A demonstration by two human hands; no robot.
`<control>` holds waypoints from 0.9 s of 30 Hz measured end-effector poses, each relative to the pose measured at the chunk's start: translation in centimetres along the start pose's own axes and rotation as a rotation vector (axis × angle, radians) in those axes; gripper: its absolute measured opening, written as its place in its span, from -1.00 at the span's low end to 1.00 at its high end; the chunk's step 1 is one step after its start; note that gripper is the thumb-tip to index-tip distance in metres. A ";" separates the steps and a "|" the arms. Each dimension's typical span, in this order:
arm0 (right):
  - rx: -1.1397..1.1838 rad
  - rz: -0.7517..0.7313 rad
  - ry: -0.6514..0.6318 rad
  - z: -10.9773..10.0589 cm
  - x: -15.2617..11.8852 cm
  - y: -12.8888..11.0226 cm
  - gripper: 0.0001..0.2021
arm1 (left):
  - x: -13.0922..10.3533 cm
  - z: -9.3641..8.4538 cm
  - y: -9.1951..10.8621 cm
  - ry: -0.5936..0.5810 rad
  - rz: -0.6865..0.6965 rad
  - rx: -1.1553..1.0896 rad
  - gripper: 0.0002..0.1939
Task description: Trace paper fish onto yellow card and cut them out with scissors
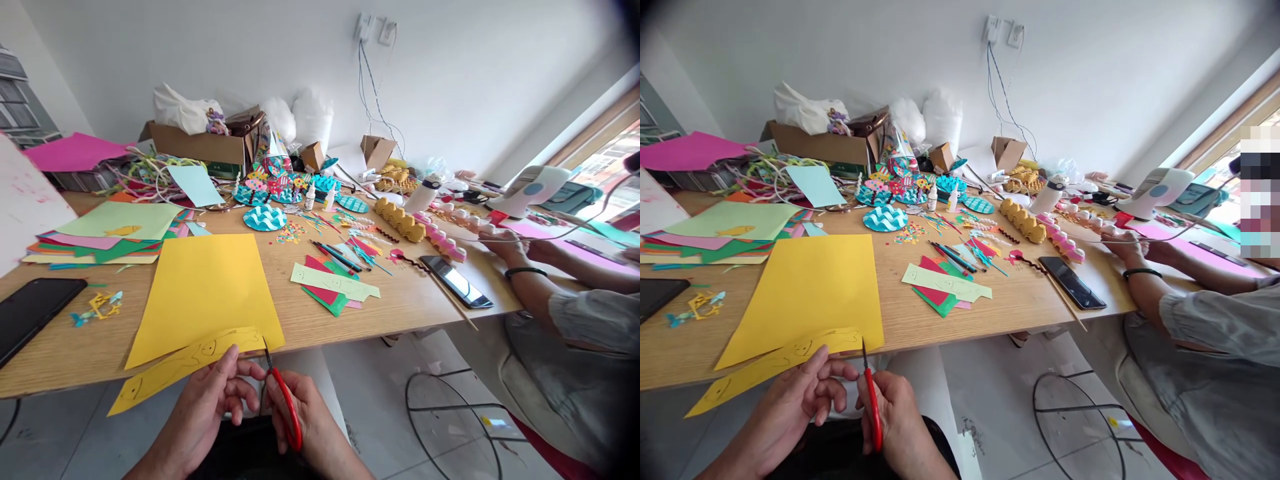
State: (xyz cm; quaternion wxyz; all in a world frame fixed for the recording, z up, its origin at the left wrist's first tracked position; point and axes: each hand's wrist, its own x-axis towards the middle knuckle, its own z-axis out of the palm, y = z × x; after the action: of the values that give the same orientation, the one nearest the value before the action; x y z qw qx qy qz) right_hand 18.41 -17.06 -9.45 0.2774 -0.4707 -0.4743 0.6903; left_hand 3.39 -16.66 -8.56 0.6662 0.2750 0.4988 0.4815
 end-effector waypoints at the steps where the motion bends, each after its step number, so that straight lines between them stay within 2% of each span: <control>1: -0.006 0.013 0.003 0.0 0.0 -0.1 -0.45 | 0.1 0.1 -0.1 -0.005 -0.002 -0.002 -0.55; 5: -0.027 0.031 0.007 -0.3 0.1 -0.6 -0.45 | 0.4 0.3 -0.4 -0.031 0.006 -0.001 -0.62; 16: -0.006 0.013 -0.085 -0.8 0.8 -1.2 -0.48 | -0.2 0.7 -0.2 -0.064 -0.005 0.021 -0.69; 27: 0.038 0.023 -0.054 -0.7 0.9 -0.2 -0.44 | -0.2 0.4 -0.4 -0.061 -0.006 0.006 -0.63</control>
State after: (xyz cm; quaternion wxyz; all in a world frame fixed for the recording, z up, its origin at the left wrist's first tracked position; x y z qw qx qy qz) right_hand 18.65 -15.93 -9.72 0.2656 -0.4520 -0.4629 0.7148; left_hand 3.90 -16.94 -8.67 0.6817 0.2900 0.4806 0.4694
